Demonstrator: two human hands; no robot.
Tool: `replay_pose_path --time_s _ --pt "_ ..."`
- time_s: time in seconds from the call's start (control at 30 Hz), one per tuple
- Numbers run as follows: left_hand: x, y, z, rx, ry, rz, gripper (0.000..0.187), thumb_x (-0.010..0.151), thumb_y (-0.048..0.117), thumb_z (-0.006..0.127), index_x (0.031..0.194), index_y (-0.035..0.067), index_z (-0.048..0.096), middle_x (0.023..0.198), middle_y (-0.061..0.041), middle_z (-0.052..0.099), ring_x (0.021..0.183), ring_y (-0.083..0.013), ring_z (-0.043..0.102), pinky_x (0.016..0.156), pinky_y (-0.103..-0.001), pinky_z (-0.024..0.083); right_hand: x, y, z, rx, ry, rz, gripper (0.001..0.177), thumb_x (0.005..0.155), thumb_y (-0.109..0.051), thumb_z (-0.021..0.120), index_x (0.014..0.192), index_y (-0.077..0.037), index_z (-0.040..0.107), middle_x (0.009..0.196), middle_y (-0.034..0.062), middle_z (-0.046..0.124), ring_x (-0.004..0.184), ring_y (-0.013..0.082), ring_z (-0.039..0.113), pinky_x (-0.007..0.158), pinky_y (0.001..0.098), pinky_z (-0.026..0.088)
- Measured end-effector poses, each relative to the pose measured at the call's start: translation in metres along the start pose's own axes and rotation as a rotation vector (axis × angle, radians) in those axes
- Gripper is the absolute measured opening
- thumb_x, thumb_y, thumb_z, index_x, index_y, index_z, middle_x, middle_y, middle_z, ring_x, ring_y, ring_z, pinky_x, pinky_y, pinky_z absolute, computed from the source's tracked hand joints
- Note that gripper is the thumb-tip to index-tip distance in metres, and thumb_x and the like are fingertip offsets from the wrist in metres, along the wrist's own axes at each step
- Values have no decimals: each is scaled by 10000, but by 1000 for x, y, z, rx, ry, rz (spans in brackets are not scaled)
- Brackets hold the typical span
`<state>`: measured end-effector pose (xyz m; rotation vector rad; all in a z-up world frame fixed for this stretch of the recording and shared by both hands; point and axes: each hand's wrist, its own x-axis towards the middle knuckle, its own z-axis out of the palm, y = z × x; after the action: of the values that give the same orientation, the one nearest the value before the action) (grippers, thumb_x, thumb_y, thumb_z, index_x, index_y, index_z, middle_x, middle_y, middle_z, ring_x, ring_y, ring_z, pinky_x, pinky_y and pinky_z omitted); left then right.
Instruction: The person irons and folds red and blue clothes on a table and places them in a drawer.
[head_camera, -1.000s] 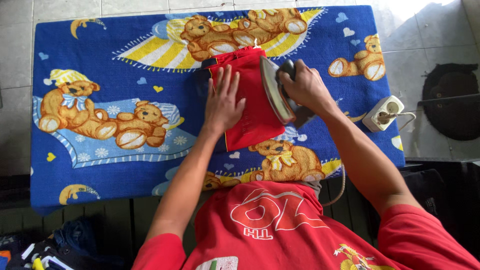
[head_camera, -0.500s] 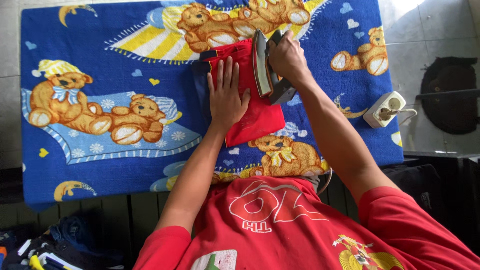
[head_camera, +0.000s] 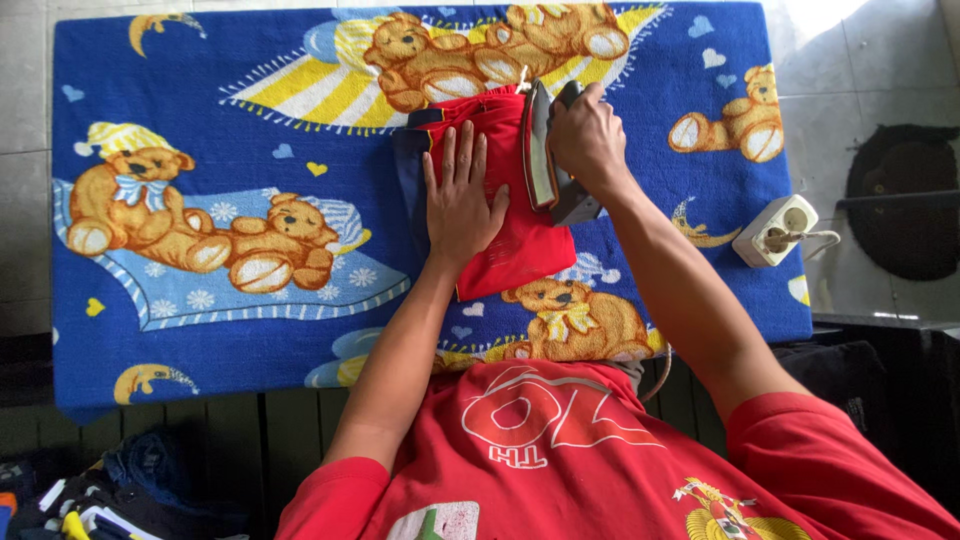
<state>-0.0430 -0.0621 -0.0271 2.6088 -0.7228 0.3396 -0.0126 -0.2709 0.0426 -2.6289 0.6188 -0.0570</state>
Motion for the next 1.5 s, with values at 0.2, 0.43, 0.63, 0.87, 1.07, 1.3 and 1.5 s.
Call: replay_pose_path --time_s 0.2,0.43,0.63,0.87,1.07,1.3,1.5 --pt "-4 0 0 -37 55 55 824 955 456 635 1584 -2 364 1688 -205 209 1582 -358 139 1254 -632 116 33 16 3 3 -12 10 540 1044 -405 548 1230 94 457 1091 361 651 1058 512 663 921 553 529" --pt "-39 33 -38 -311 -62 211 494 912 385 717 1248 35 621 1316 -203 598 1250 -373 559 1074 -507 446 51 75 -30 189 46 81 502 1039 -392 542 1230 71 512 977 239 708 829 314 742 672 413 627" --pt "-61 80 -59 -247 -153 330 639 623 403 861 1087 12 659 1030 -135 612 1003 -318 580 834 -473 458 54 115 -47 372 340 -8 494 1072 -526 579 1073 -32 579 883 140 722 675 193 721 556 337 630" --pt "-55 91 -16 58 -144 371 332 795 266 786 1023 51 676 1030 -91 644 984 -243 612 836 -409 486 35 133 -15 584 727 -179 473 1079 -519 607 1002 -59 526 787 79 705 657 166 756 554 335 609" --pt "-57 110 2 456 -186 422 202 841 165 667 1013 59 665 991 -98 641 923 -209 621 820 -353 518 -25 118 0 637 837 -103 461 1098 -484 601 1072 -43 470 745 101 636 647 207 686 575 375 521" --pt "-61 123 -12 420 -109 287 151 823 156 658 946 74 629 960 -80 617 918 -209 608 732 -317 535 -97 127 13 681 691 -122 382 1131 -411 539 1144 -46 427 808 77 671 735 192 670 689 366 510" --pt "-60 99 -12 249 27 342 116 846 112 648 948 71 613 928 -81 608 899 -213 616 694 -317 559 -107 131 19 694 639 -121 363 1149 -391 529 1181 -57 391 988 63 721 877 173 657 808 341 491"
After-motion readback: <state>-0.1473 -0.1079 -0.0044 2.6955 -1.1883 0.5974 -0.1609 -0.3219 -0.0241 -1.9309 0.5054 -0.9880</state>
